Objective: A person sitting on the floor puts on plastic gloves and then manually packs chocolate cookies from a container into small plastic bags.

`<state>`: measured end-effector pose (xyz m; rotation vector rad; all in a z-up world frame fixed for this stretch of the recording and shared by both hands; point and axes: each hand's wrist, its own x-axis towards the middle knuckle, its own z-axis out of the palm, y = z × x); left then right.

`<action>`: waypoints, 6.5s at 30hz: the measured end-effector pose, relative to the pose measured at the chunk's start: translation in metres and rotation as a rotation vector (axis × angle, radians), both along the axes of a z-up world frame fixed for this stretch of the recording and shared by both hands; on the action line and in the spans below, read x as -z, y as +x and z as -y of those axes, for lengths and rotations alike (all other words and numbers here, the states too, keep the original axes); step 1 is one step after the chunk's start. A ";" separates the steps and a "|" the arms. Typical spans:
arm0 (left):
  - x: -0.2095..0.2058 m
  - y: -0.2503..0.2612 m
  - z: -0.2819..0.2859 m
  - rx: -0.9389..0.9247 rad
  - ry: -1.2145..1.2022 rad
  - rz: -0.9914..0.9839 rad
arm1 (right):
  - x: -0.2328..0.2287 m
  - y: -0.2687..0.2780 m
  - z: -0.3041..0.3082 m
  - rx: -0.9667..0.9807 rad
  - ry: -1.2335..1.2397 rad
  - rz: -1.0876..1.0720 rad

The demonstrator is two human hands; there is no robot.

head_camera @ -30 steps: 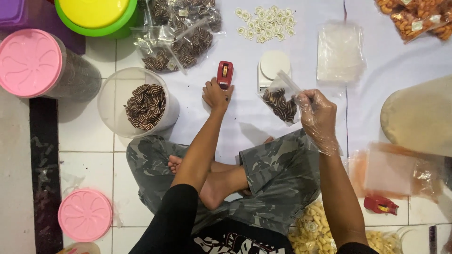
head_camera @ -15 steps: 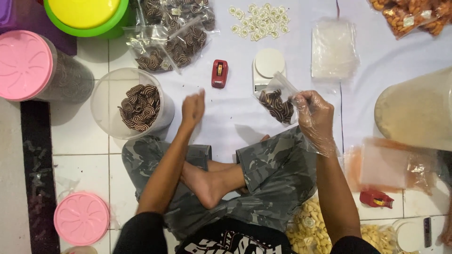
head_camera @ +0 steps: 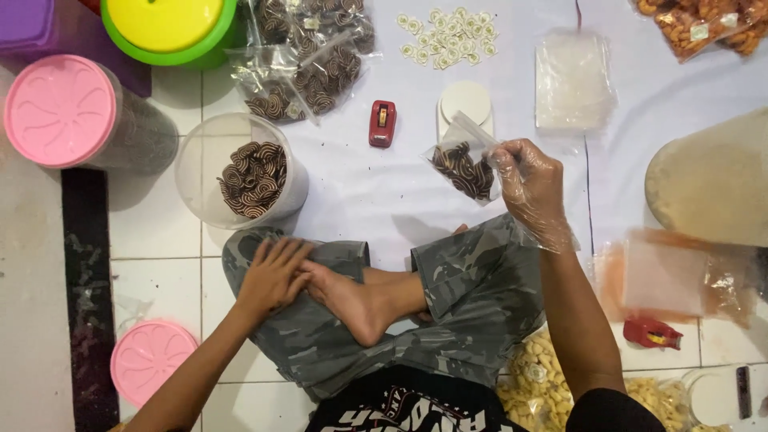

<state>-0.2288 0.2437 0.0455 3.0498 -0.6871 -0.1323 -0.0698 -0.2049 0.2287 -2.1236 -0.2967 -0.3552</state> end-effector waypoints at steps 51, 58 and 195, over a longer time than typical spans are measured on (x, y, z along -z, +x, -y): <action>0.093 0.319 0.156 -1.122 -1.008 -0.551 | 0.004 0.002 0.020 -0.001 0.091 -0.055; 0.074 0.323 0.163 -1.151 -1.192 -0.902 | 0.002 0.010 0.007 -0.036 0.087 -0.060; -0.304 0.115 0.210 0.130 -0.836 0.586 | -0.140 -0.059 -0.018 -0.322 -0.218 0.132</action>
